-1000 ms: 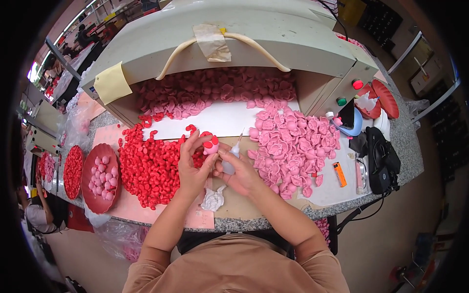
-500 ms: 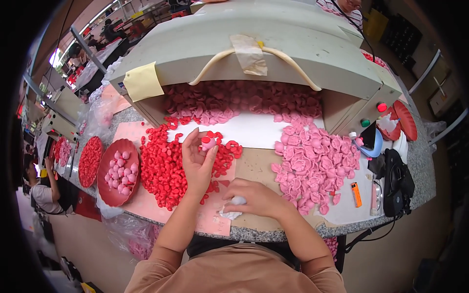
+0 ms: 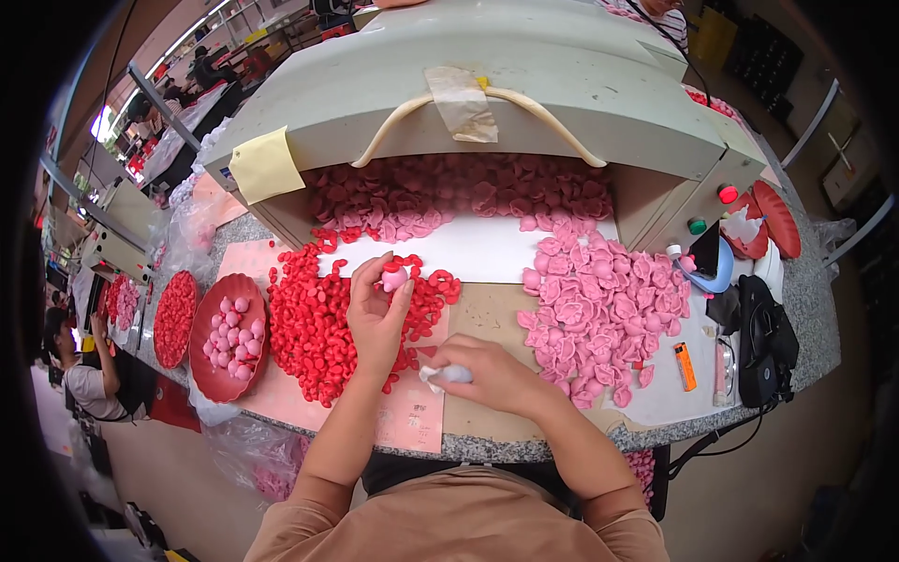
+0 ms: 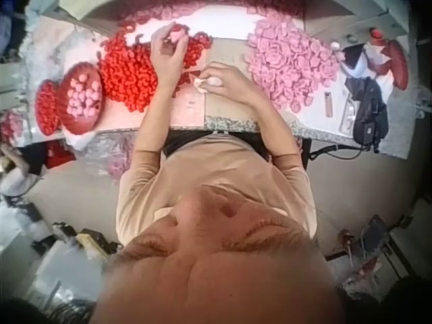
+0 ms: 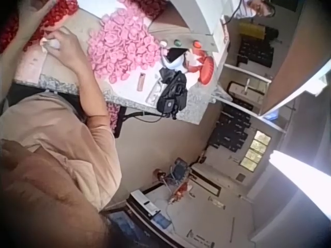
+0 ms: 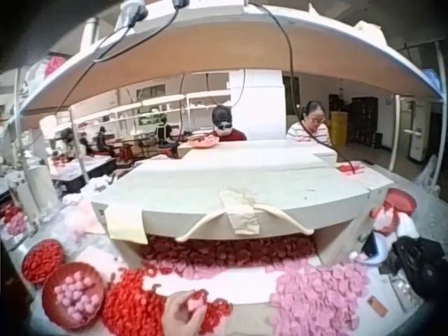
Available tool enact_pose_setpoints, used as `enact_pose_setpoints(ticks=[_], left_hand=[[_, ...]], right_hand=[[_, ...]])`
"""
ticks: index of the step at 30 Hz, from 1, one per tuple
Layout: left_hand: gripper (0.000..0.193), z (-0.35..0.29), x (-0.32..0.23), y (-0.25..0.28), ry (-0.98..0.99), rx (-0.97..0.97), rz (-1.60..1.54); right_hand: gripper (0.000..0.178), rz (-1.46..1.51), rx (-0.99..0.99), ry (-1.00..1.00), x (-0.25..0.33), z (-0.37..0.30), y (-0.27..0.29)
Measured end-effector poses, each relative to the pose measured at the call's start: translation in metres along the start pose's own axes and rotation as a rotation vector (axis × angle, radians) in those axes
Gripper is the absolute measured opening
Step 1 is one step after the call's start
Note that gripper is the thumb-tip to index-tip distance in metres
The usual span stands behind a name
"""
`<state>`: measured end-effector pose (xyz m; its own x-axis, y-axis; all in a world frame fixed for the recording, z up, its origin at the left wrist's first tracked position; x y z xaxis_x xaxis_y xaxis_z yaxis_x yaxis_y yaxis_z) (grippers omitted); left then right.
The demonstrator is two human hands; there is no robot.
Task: Apply glue and assemble small pink and red toy components at a factory workbench.
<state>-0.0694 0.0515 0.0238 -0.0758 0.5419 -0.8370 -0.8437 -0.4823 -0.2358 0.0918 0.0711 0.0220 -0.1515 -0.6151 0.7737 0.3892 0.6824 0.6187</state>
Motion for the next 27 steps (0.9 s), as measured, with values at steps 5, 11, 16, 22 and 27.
enact_pose_setpoints(ticks=[5, 11, 16, 22, 27], left_hand=[[0.044, -0.005, -0.001, -0.004, -0.054, 0.059, 0.327], [0.054, -0.017, 0.000, -0.028, -0.192, 0.317, 0.541], [0.055, -0.019, -0.007, -0.030, -0.143, 0.338, 0.467], [0.041, 0.000, -0.002, 0.017, 0.267, -0.094, -0.236], [0.029, 0.003, -0.050, 0.115, 0.038, -0.311, 0.238]], right_hand=[[0.017, 0.138, -0.379, -0.141, -0.015, -0.005, 0.025], [0.018, 0.120, -0.770, -0.149, -0.032, -0.011, 0.034], [0.020, -0.249, -0.722, 0.091, -0.006, 0.010, 0.031], [0.018, -0.201, -0.584, -0.083, -0.034, -0.002, 0.029], [0.022, -0.291, -0.536, -0.046, -0.015, -0.008, 0.038]])
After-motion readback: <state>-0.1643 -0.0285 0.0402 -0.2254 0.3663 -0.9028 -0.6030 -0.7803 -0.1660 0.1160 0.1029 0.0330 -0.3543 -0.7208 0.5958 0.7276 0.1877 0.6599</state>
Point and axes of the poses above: each hand's wrist, its own z-axis towards the middle knuckle, its own y-axis out of the back of the hand, x = y × z, the point moved 5 cm from there along z, towards the middle knuckle, and after that the axes turned 12 degrees about -z, right-handed, at the moved point
